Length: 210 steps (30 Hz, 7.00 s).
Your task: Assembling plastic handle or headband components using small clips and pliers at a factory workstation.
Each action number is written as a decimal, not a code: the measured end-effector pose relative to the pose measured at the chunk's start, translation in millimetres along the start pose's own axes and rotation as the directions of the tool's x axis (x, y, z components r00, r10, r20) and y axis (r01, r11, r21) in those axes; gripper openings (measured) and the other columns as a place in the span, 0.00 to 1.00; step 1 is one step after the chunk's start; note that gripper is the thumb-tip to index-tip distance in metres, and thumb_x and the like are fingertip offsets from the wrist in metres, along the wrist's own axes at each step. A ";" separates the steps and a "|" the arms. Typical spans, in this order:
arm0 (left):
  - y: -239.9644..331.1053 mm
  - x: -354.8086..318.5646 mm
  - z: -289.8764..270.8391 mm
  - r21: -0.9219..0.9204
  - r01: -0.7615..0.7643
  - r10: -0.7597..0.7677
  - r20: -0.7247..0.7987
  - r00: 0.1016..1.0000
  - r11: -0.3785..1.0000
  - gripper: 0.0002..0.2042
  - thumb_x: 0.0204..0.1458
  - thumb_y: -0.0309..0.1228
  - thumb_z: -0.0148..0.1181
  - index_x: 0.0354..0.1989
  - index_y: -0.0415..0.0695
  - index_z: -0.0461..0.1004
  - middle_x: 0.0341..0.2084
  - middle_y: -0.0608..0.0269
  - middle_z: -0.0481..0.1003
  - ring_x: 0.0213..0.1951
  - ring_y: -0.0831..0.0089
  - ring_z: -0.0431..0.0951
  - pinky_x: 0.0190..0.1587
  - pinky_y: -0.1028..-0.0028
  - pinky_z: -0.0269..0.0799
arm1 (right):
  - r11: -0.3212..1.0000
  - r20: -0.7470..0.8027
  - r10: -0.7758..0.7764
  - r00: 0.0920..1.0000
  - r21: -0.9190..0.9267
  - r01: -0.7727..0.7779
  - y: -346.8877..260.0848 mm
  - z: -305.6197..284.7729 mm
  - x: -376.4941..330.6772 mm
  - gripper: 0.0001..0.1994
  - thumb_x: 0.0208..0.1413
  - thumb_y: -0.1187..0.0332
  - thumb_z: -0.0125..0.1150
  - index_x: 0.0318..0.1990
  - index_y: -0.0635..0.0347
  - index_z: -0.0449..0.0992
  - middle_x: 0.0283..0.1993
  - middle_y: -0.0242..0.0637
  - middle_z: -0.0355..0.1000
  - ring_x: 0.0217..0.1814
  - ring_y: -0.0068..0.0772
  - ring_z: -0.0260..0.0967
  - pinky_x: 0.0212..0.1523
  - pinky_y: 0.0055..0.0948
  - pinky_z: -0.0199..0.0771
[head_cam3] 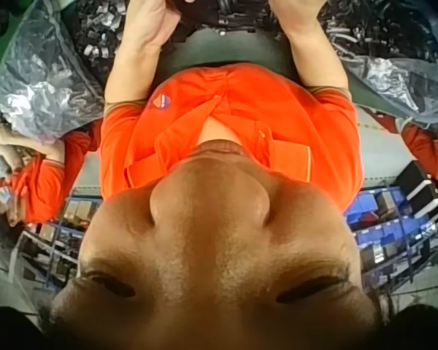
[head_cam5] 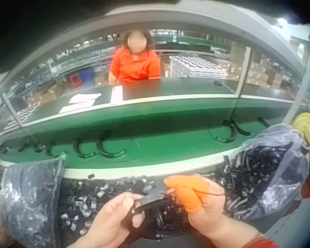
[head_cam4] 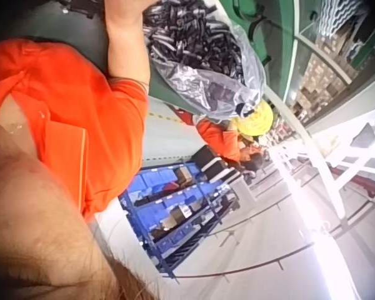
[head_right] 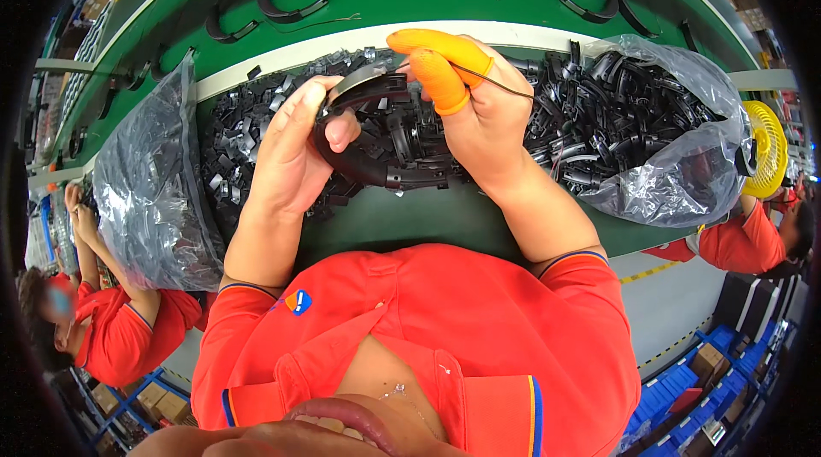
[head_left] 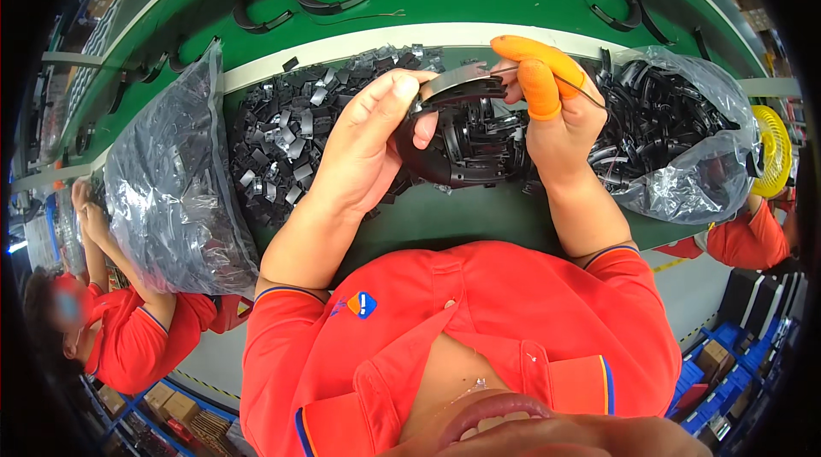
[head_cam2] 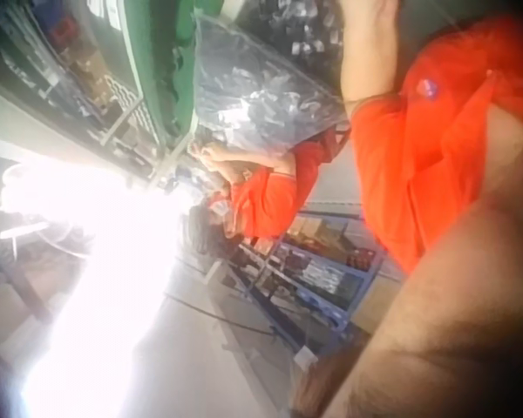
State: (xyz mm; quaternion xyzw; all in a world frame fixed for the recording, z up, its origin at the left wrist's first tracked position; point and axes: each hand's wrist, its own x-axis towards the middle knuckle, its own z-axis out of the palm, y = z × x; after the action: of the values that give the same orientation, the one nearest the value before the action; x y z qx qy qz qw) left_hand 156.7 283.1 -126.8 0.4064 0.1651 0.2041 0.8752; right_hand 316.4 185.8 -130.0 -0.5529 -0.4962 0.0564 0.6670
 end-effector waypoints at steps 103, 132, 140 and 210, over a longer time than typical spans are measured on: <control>-1.2 -4.0 -10.8 0.484 -0.139 -0.098 0.433 0.896 0.864 0.18 0.55 0.36 0.48 0.49 0.37 0.63 0.27 0.61 0.73 0.32 0.75 0.75 0.36 0.76 0.69 | 0.566 0.548 0.503 0.669 0.377 -0.734 -33.8 -7.5 8.0 0.10 0.56 0.68 0.51 0.35 0.68 0.70 0.13 0.28 0.59 0.12 0.19 0.59 0.14 0.17 0.59; 55.7 -15.6 -30.7 -0.279 -0.517 0.564 0.122 0.817 0.809 0.22 0.56 0.40 0.47 0.51 0.35 0.58 0.34 0.61 0.71 0.34 0.72 0.75 0.46 0.61 0.70 | 0.736 0.559 0.333 0.759 -0.657 0.161 108.9 -4.4 19.4 0.12 0.43 0.72 0.62 0.37 0.66 0.71 0.35 0.45 0.70 0.39 0.44 0.69 0.41 0.34 0.69; 29.5 -8.2 -1.8 0.263 -0.603 0.572 0.190 0.798 0.753 0.16 0.56 0.30 0.45 0.49 0.31 0.61 0.36 0.47 0.73 0.36 0.65 0.76 0.44 0.70 0.71 | 0.662 0.618 0.281 0.734 -0.679 0.317 103.7 1.1 21.8 0.13 0.47 0.74 0.55 0.42 0.63 0.70 0.35 0.48 0.70 0.38 0.48 0.69 0.40 0.38 0.69; -24.1 -5.5 8.9 0.733 -0.435 0.379 0.257 0.889 0.524 0.19 0.37 0.39 0.67 0.36 0.41 0.73 0.28 0.62 0.75 0.31 0.68 0.76 0.35 0.74 0.71 | 0.949 0.464 -0.229 0.856 -0.088 0.301 -1.8 12.9 -10.5 0.21 0.40 0.67 0.65 0.44 0.60 0.72 0.43 0.38 0.72 0.43 0.40 0.72 0.40 0.31 0.73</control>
State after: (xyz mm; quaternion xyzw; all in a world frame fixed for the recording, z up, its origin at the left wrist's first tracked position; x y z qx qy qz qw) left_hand 161.4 260.5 -139.4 0.7748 0.1083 0.2981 0.5469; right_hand 301.0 187.5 -136.3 -0.5022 -0.7106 0.0500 0.4903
